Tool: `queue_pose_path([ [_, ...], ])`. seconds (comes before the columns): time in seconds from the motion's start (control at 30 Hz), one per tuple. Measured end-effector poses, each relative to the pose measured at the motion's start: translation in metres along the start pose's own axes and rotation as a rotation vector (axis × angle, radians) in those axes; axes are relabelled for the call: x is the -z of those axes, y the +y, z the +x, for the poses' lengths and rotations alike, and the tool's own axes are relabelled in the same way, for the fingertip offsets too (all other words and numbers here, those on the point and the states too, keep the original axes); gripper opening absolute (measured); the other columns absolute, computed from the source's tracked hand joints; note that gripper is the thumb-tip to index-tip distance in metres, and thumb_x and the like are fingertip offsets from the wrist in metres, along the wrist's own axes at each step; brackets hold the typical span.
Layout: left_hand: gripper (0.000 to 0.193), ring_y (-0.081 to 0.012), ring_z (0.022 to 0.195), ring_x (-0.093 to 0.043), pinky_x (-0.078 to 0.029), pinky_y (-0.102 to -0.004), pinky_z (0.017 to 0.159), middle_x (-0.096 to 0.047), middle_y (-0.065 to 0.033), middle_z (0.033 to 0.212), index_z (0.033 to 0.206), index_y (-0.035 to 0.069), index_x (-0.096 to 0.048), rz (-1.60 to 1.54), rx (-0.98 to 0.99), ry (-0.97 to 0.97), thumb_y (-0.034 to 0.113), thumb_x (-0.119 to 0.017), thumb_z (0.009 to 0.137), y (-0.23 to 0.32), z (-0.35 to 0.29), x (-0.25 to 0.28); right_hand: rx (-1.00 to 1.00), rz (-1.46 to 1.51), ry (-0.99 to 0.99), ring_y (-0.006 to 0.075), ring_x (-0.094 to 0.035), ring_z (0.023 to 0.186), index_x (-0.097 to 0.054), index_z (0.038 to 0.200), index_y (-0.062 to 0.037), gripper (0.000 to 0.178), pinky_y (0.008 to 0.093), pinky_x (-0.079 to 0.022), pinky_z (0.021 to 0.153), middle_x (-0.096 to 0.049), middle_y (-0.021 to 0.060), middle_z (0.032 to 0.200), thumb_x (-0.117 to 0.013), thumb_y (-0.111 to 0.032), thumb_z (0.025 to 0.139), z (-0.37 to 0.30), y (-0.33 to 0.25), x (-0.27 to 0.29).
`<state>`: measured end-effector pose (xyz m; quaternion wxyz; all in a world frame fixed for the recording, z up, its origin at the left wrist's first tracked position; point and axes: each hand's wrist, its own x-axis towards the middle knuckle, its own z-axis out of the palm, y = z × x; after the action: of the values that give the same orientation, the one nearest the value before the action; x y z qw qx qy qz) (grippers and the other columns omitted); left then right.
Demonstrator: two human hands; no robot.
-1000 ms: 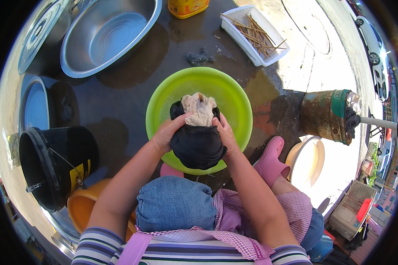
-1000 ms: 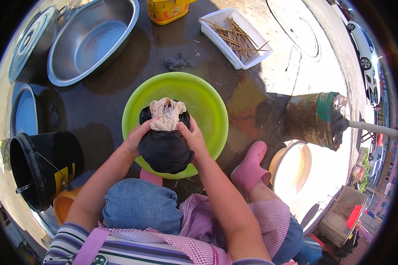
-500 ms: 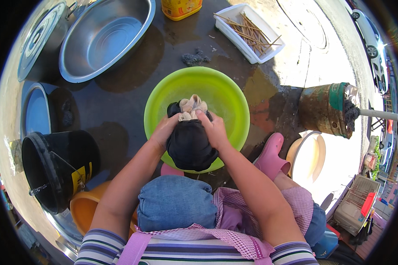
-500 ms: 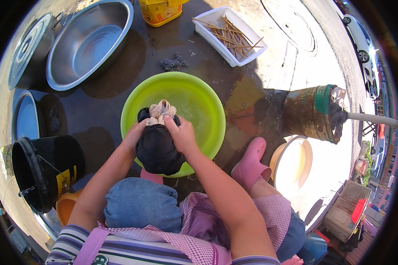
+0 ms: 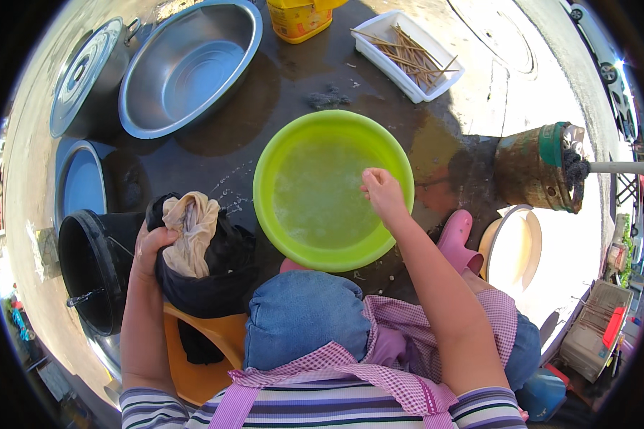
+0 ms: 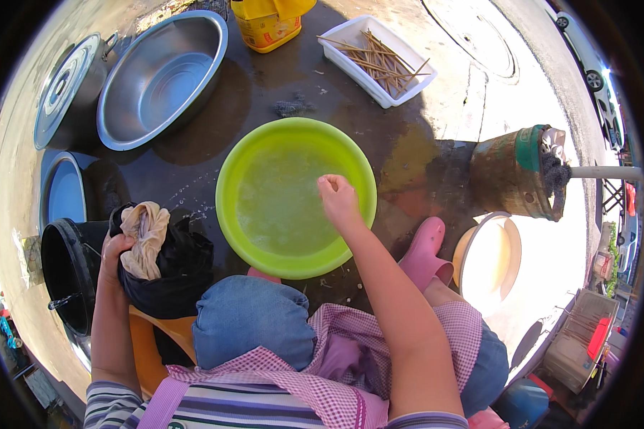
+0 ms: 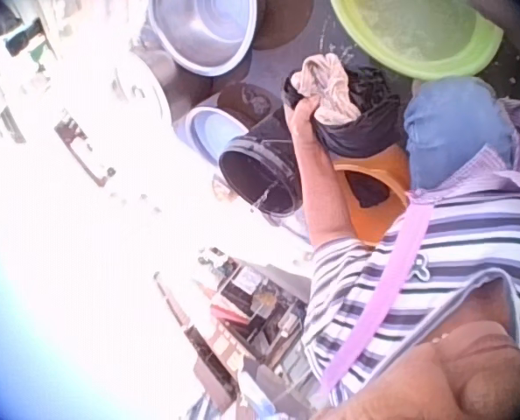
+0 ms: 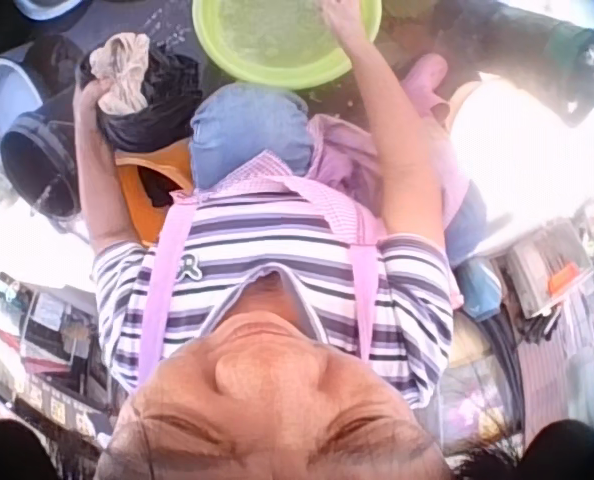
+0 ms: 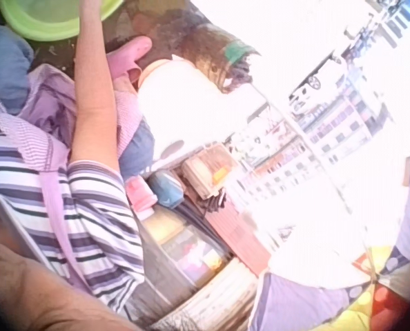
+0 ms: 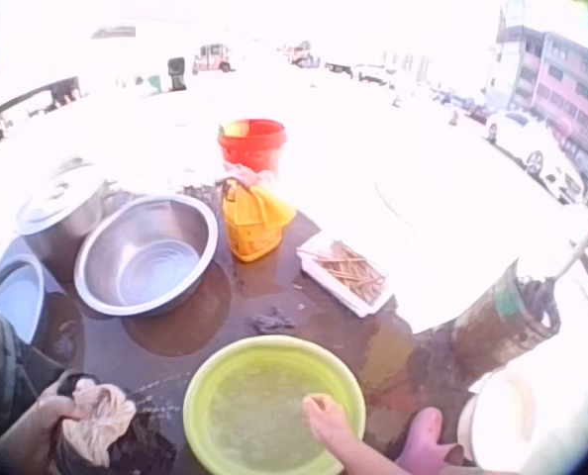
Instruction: The person washes a dark garment by hand in a green basin, repeatedly scrubbing, rinsing, and wringing the fabric. They pour out soapy water, add fresh water from a bucket, and continue rinsing until the garment is transferred to an orange colander.
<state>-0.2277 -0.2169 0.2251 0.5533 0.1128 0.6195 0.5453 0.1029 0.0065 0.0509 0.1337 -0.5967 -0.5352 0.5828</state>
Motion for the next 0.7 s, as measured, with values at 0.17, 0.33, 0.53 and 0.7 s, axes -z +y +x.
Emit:
queue_pose_path([
  [0.17,0.059,-0.0202,0.088,-0.066,-0.051,-0.0308,0.085,-0.068,-0.0089,0.095,0.106,-0.002,-0.064,0.358,0.199,-0.082,0.015,-0.074,0.050,0.009,-0.097,0.101,0.182,-0.404,0.130,0.0312,-0.061,0.100,-0.055,0.123,-0.0007,0.045,0.0392,-0.050,0.085,-0.058,0.0184,0.117,-0.066,-0.024,0.086,-0.003,0.049,-0.004],
  [0.33,0.047,-0.0166,0.087,-0.064,-0.049,-0.0291,0.087,-0.071,-0.0051,0.094,0.104,0.001,-0.068,0.793,0.578,-0.384,0.022,-0.084,0.065,-0.022,-0.146,0.142,0.408,-0.859,0.055,0.0354,-0.054,0.111,-0.053,0.127,-0.0022,0.054,0.0432,-0.046,0.094,-0.054,0.0189,0.122,-0.070,-0.023,0.080,-0.021,0.071,-0.012],
  [0.53,0.053,-0.0288,0.119,-0.054,-0.042,-0.0328,0.101,-0.056,-0.0113,0.133,0.125,0.011,-0.062,1.613,0.554,-0.547,0.037,-0.073,0.079,-0.069,-0.151,0.138,0.588,-0.903,-0.063,0.0351,-0.052,0.116,-0.054,0.124,-0.0032,0.050,0.0440,-0.043,0.098,-0.054,0.0174,0.123,-0.069,-0.021,0.080,-0.025,0.069,-0.021],
  [0.7,0.042,-0.0282,0.108,-0.061,-0.047,-0.0348,0.097,-0.065,-0.0130,0.116,0.124,0.008,-0.062,1.356,0.515,-0.503,0.029,-0.066,0.088,-0.013,-0.102,0.065,0.518,-0.938,-0.029,0.0333,-0.053,0.116,-0.057,0.121,-0.0045,0.041,0.0415,-0.044,0.099,-0.054,0.0154,0.127,-0.064,-0.021,0.084,-0.033,0.004,0.047],
])
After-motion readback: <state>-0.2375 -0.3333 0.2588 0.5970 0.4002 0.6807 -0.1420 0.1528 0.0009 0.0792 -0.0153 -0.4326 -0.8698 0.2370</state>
